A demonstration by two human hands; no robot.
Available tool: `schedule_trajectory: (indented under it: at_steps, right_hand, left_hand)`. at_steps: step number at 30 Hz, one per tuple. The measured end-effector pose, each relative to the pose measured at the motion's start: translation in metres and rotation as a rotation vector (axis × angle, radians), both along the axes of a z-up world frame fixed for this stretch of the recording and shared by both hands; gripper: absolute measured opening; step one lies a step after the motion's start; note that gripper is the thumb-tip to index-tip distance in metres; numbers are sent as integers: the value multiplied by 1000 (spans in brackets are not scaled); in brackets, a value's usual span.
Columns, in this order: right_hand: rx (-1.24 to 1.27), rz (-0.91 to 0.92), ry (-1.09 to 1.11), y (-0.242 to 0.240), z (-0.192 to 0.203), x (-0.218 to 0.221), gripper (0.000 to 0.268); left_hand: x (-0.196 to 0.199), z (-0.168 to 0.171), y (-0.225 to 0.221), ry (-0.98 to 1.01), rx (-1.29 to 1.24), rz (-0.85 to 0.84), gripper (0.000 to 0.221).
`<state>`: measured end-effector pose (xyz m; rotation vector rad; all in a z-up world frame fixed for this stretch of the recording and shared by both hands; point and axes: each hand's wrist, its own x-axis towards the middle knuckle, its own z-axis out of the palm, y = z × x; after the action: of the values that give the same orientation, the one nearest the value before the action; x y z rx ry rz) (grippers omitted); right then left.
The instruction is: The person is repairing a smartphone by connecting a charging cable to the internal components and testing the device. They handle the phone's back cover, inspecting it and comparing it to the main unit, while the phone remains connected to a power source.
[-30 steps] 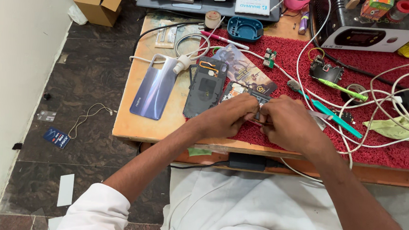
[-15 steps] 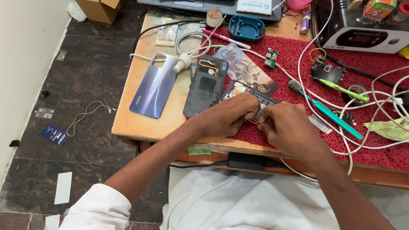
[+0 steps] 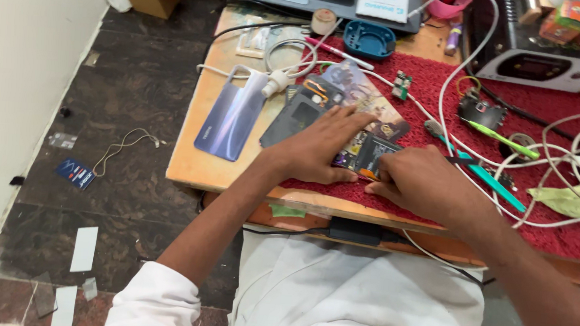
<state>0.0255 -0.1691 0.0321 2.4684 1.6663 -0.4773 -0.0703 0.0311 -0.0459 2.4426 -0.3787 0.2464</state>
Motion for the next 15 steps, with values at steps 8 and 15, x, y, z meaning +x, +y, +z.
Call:
schedule_trajectory:
  at_steps: [8, 15]
  right_hand:
    - [-74, 241, 119, 11, 4, 18, 23]
    - [-86, 289, 353, 22, 2, 37, 23]
  left_hand:
    - [9, -14, -4, -63, 64, -51, 112]
    - [12, -5, -11, 5, -58, 1, 117]
